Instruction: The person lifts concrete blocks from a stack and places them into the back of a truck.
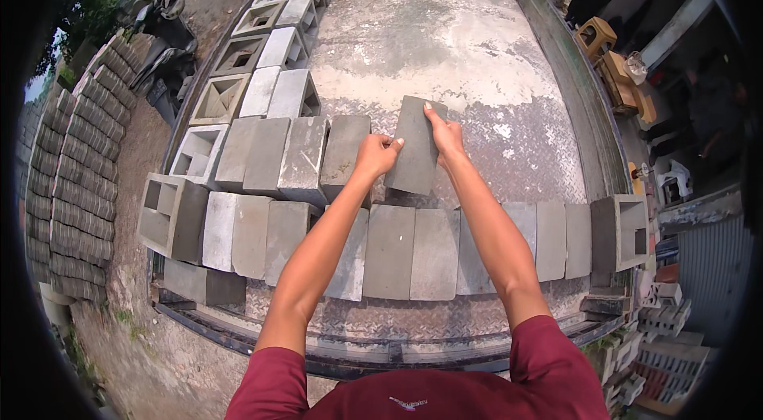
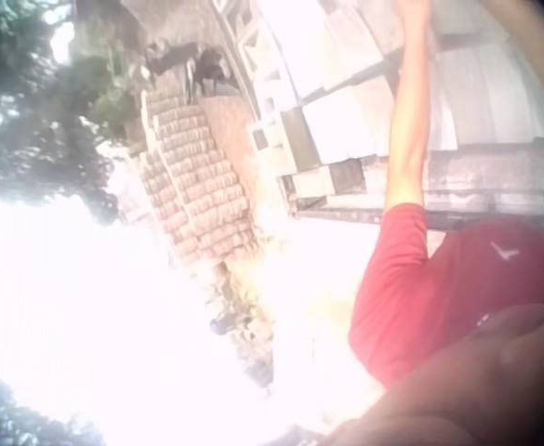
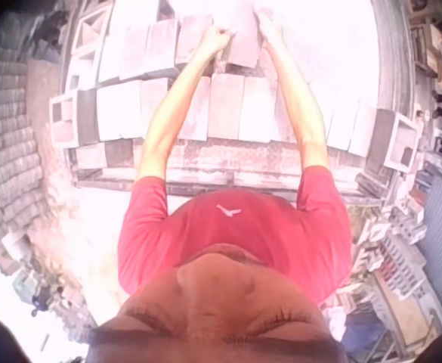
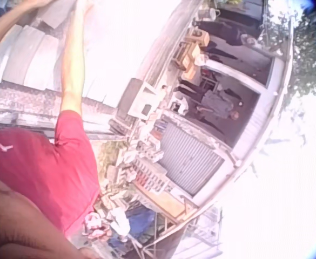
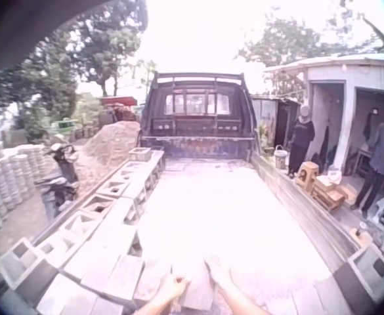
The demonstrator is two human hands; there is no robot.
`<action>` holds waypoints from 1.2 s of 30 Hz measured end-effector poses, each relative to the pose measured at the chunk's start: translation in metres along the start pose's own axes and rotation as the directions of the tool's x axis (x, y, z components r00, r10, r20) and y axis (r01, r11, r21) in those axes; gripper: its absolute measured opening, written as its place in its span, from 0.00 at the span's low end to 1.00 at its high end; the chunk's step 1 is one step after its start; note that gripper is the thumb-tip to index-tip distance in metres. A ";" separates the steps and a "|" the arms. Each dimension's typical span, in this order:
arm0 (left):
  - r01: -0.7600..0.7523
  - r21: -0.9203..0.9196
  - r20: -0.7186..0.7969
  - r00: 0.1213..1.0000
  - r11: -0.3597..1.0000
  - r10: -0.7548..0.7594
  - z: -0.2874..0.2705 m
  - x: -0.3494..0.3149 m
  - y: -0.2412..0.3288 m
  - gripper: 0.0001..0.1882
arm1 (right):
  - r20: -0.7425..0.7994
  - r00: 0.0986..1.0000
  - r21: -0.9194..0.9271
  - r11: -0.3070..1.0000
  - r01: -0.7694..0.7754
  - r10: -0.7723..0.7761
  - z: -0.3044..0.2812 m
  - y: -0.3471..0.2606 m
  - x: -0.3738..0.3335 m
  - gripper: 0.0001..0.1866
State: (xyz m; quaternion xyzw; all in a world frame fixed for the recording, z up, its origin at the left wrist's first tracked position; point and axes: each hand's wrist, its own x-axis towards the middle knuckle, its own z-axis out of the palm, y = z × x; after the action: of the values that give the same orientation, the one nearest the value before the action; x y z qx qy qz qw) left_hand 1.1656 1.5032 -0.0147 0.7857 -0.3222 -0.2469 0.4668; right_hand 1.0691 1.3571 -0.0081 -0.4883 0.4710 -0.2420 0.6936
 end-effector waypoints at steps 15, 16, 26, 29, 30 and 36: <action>-0.159 0.498 -0.030 0.979 0.852 0.200 -0.032 -0.005 -0.015 0.24 | 0.082 0.991 -0.187 0.978 -0.092 0.109 0.022 0.048 0.035 0.43; -0.179 0.513 -0.005 0.977 0.840 0.212 -0.027 -0.005 -0.019 0.26 | 0.043 0.994 -0.206 0.975 -0.086 0.097 0.020 0.051 0.040 0.43; -0.041 0.563 0.042 0.999 0.825 0.020 -0.023 0.018 -0.046 0.35 | 0.032 0.999 -0.449 0.893 -0.014 0.032 0.041 0.047 0.061 0.46; -0.126 0.590 0.165 0.986 0.797 0.034 -0.020 0.015 -0.030 0.33 | 0.027 0.996 -0.502 0.863 -0.055 0.080 0.046 0.035 0.062 0.44; -0.149 0.625 0.175 0.983 0.766 0.049 -0.020 0.014 -0.030 0.32 | 0.022 0.998 -0.533 0.845 -0.044 0.065 0.049 0.041 0.062 0.44; -0.172 0.669 0.161 0.983 0.723 0.085 0.000 0.007 -0.027 0.32 | 0.095 0.987 -0.527 0.848 -0.058 0.126 0.055 0.051 0.054 0.45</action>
State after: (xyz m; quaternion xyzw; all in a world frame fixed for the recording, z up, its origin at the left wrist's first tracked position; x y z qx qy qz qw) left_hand 1.1777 1.5081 -0.0396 0.8614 -0.4710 -0.1253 0.1429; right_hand 1.1354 1.3596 -0.0725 -0.6492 0.4972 -0.0402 0.5742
